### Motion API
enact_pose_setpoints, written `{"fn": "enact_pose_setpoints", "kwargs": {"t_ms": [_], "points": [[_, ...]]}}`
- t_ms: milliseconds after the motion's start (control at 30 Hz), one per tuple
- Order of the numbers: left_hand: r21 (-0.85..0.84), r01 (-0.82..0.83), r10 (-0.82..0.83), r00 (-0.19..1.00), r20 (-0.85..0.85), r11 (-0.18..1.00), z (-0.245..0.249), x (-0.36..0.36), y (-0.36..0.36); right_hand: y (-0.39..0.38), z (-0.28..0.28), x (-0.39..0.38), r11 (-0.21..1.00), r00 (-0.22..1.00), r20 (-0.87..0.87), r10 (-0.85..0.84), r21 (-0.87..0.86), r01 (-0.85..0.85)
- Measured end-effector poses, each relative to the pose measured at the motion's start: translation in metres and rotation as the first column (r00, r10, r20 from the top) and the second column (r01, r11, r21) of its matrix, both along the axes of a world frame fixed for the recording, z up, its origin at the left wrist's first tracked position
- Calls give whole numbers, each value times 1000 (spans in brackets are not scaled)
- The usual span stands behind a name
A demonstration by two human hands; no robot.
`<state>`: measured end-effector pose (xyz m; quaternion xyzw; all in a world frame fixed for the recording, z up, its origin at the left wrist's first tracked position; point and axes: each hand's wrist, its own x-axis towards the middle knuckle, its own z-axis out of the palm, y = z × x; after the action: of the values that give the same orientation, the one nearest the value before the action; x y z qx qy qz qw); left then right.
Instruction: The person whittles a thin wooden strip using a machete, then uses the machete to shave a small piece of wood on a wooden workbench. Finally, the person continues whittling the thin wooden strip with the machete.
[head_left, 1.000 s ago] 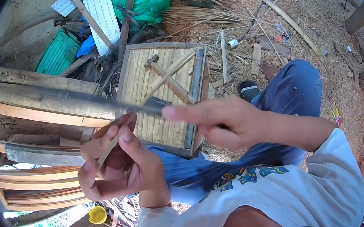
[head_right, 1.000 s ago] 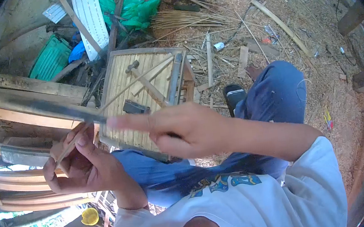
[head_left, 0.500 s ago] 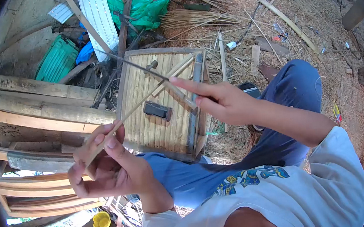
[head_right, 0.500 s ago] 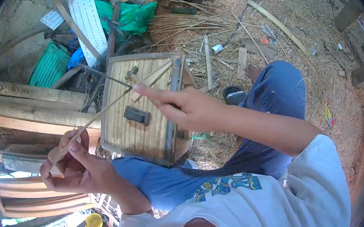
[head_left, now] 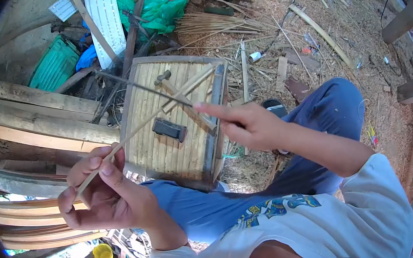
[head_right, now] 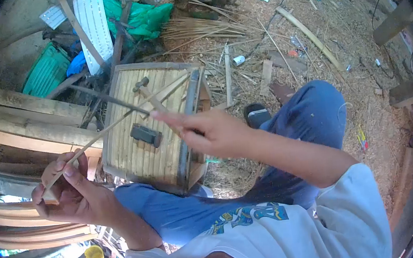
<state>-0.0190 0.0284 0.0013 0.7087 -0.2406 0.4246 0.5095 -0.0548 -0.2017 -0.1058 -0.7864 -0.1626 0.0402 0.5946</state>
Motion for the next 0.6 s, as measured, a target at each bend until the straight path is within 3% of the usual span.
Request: {"fn": "enact_pose_setpoints", "kwargs": {"t_ms": [67, 133, 233, 300, 367, 433, 600], "points": [[3, -19, 19, 1000, -8, 1000, 0, 4, 3, 3, -22, 7, 993, 992, -56, -112, 35, 114], [5, -45, 45, 999, -29, 999, 2, 10, 9, -9, -22, 16, 983, 942, -283, -180, -82, 163], [-22, -58, 56, 997, -54, 998, 5, 13, 13, -4, -32, 14, 976, 971, -96, -217, -9, 217], [-29, -57, 56, 997, -50, 998, 3, 14, 12, -6, -33, 12, 978, 974, -90, -208, -40, 205], [-24, -72, 69, 994, -83, 997, -1, 11, 13, -10, -33, 7, 978, 960, -196, -202, -99, 185], [-21, -78, 76, 994, -79, 997, 1, 16, 16, -7, -50, 22, 966, 961, -100, -259, -30, 257], [-77, -101, 94, 991, -96, 992, 2, 29, 25, -10, -29, 10, 961, 965, -126, -231, -183, 206]]}}
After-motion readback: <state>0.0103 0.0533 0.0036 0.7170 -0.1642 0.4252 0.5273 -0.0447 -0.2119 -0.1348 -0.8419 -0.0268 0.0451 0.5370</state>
